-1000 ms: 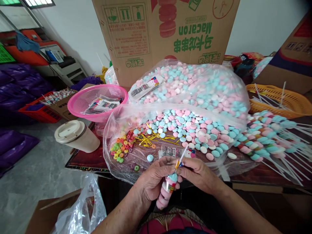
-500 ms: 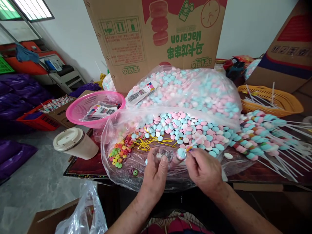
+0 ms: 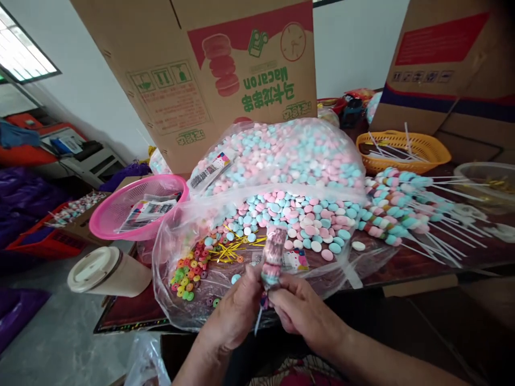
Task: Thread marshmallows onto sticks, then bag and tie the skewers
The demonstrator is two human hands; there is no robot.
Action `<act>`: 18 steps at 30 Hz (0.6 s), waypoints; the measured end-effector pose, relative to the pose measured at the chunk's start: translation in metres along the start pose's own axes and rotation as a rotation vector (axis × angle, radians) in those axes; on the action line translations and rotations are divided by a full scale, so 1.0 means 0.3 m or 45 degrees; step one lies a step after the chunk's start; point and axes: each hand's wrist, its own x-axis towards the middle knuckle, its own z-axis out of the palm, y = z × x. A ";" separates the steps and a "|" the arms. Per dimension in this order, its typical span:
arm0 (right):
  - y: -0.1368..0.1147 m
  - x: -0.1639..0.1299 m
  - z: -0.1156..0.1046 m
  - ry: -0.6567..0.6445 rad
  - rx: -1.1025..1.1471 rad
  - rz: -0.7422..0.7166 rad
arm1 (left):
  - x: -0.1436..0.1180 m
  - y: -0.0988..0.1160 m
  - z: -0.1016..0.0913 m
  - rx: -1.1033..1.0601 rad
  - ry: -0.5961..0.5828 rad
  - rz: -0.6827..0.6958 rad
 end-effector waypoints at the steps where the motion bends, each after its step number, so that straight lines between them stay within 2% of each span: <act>1: 0.011 0.001 0.012 -0.053 0.162 0.042 | 0.002 -0.013 0.022 -0.005 0.050 0.041; 4: 0.049 0.013 0.012 -0.175 0.562 0.146 | 0.002 -0.036 0.063 0.048 0.172 0.033; 6: 0.072 0.021 -0.018 -0.246 0.579 0.214 | 0.002 -0.044 0.065 0.101 0.242 0.020; 8: 0.084 0.024 -0.057 -0.274 0.294 0.194 | 0.007 -0.050 0.055 0.248 0.363 0.096; 11: 0.070 0.018 -0.110 -0.024 -0.280 -0.143 | 0.032 -0.058 0.056 0.623 0.651 0.260; 12: 0.060 0.013 -0.125 0.075 -0.380 -0.268 | 0.045 -0.062 0.068 0.781 0.656 0.294; 13: 0.051 0.007 -0.142 0.152 -0.430 -0.358 | 0.060 -0.066 0.085 0.947 0.571 0.319; 14: 0.045 -0.003 -0.163 0.202 -0.452 -0.398 | 0.075 -0.071 0.107 1.112 0.399 0.336; 16: 0.045 -0.043 -0.228 0.360 -0.492 -0.397 | 0.110 -0.079 0.143 1.406 -0.040 0.351; 17: 0.050 -0.079 -0.274 0.518 -0.530 -0.387 | 0.130 -0.080 0.149 1.523 -0.187 0.332; 18: 0.057 -0.126 -0.329 0.725 -0.570 -0.389 | 0.151 -0.079 0.144 1.626 -0.228 0.283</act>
